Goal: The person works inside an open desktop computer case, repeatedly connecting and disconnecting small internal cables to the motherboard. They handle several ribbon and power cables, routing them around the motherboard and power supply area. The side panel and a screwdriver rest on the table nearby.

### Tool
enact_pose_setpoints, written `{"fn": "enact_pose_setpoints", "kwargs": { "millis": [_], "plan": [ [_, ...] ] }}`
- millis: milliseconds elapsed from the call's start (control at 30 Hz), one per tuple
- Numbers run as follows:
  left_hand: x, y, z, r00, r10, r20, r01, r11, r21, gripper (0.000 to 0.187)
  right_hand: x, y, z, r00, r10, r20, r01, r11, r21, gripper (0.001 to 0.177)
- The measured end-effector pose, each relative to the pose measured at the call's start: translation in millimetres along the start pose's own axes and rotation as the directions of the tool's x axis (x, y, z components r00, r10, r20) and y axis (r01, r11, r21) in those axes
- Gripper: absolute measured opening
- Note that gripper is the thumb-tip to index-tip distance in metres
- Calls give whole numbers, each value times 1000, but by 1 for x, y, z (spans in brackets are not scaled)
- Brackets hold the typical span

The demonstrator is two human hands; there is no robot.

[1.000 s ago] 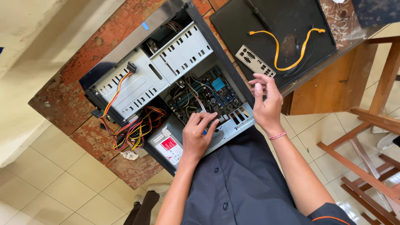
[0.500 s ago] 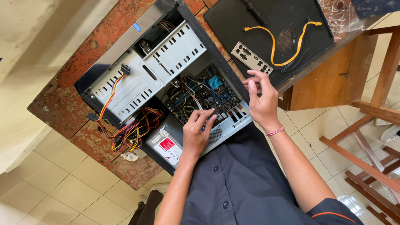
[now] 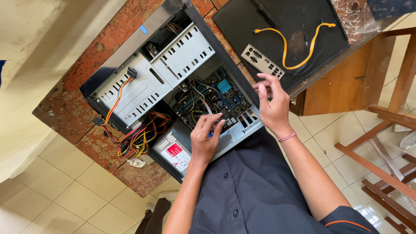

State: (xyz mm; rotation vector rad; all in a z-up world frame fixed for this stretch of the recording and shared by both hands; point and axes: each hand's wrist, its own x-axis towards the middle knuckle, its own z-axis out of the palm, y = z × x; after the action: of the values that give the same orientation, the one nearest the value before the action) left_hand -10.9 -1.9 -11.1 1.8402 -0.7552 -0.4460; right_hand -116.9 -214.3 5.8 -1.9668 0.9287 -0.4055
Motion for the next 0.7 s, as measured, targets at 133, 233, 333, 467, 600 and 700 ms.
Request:
{"fn": "enact_pose_setpoints", "kwargs": {
  "millis": [133,233,333,467,600,700],
  "plan": [
    [0,1,0,1000,1,-16,-1,1000,-17,20,0,0,-1,1000,2,8,-2,1000,-6,27],
    [-1,1,1,1000,11,-29,-12,1000,-18,19,0,0,0,1000,2,4,-2,1000,-9,27],
    [0,4,-1,1000,14,-25,-15,1000,-24,19,0,2,0,1000,1,4,-1,1000,-10,27],
    [-2,2,-1,999,16,-34,-17,1000,-24,19,-1,2,0,1000,2,1,-2,1000,4,28],
    [-3,-1,-1,999,8,-51,-9,1000,-24,19,0,1,0,1000,3,6,-3,1000,-3,28],
    [-3,-1,-3,998,14,-67,-17,999,-36,18,0,0,0,1000,5,7,-5,1000,-1,28]
  ]
}}
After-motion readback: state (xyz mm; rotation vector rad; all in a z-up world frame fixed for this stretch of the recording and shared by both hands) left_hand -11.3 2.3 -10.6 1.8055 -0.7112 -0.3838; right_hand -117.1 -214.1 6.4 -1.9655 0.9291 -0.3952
